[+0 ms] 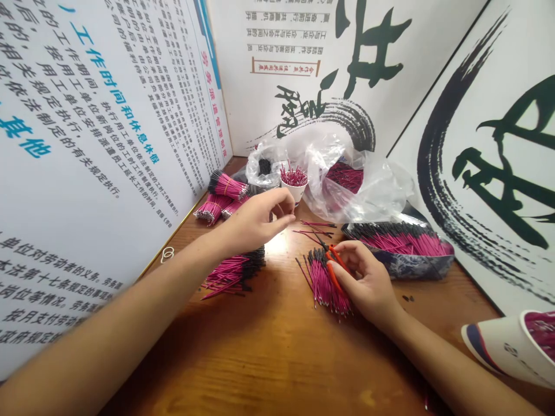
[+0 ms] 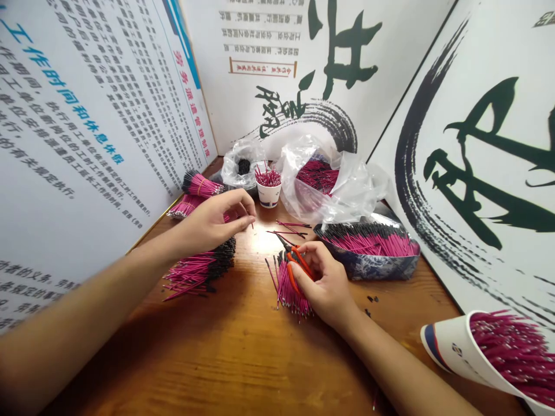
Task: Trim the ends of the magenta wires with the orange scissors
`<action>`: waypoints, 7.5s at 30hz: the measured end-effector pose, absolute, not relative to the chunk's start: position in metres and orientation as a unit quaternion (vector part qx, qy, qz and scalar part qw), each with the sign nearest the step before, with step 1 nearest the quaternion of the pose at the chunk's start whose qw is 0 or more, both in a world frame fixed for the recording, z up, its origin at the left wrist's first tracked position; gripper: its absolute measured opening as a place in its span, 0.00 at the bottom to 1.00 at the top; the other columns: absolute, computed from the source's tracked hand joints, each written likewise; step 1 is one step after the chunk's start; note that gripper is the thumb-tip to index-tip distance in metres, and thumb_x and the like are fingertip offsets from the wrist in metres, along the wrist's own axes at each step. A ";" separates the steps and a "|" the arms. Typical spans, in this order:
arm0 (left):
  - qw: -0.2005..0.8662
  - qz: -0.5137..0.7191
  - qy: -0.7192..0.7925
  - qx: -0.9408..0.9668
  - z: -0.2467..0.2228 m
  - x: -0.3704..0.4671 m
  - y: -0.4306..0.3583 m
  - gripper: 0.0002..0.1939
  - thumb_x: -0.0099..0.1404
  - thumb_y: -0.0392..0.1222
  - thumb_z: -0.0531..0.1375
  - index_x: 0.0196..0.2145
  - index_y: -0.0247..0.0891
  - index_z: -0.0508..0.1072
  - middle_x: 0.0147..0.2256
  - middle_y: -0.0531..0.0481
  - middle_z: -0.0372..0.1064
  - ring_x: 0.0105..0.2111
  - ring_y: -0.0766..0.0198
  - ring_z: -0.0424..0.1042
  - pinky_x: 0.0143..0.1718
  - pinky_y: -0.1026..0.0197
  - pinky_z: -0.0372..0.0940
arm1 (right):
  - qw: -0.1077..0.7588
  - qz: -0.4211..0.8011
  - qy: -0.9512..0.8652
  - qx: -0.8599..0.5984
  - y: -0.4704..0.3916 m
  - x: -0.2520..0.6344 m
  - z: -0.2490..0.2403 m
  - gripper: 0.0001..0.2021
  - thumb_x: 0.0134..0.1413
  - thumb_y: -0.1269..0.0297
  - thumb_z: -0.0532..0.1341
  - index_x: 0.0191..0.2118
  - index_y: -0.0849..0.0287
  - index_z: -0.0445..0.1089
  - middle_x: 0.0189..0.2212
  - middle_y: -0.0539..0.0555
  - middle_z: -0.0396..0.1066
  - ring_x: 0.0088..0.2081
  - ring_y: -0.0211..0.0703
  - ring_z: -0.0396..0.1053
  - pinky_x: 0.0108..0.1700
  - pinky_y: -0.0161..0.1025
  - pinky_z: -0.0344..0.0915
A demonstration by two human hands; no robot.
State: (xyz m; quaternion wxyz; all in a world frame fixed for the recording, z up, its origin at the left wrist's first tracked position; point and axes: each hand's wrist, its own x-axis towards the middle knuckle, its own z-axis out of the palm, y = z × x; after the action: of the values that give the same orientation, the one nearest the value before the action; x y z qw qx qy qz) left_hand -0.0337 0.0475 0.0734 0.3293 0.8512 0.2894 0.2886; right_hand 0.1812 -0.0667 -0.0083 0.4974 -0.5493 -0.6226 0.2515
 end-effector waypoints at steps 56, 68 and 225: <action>0.339 0.422 0.231 0.808 0.001 -0.004 0.029 0.07 0.71 0.35 0.54 0.36 0.36 0.71 0.32 0.50 0.66 0.36 0.64 0.66 0.40 0.60 0.63 | 0.458 0.203 -0.668 -0.549 -0.071 0.182 -0.008 0.07 0.59 0.67 0.62 0.41 0.55 0.63 0.26 0.48 0.71 0.26 0.37 0.70 0.27 0.32 0.66; 0.313 0.441 0.234 0.808 -0.002 -0.004 0.029 0.06 0.71 0.36 0.56 0.37 0.37 0.74 0.35 0.49 0.66 0.37 0.64 0.68 0.41 0.61 0.64 | 0.442 0.214 -0.681 -0.543 -0.071 0.184 -0.008 0.03 0.61 0.66 0.60 0.37 0.54 0.65 0.21 0.43 0.60 0.21 0.35 0.59 0.24 0.32 0.57; 0.459 0.395 0.241 0.758 0.003 -0.006 0.029 0.08 0.71 0.40 0.53 0.35 0.37 0.67 0.34 0.50 0.66 0.38 0.63 0.65 0.46 0.59 0.62 | 0.415 0.242 -0.681 -0.552 -0.071 0.186 -0.011 0.03 0.62 0.64 0.59 0.39 0.55 0.64 0.25 0.48 0.68 0.24 0.38 0.66 0.27 0.34 0.62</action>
State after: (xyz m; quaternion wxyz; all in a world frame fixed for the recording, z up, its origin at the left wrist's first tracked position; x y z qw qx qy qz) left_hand -0.0056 0.0290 0.0031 0.4587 0.7583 0.2413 0.3953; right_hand 0.1856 -0.0709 -0.0112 0.4151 -0.5523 -0.6813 0.2418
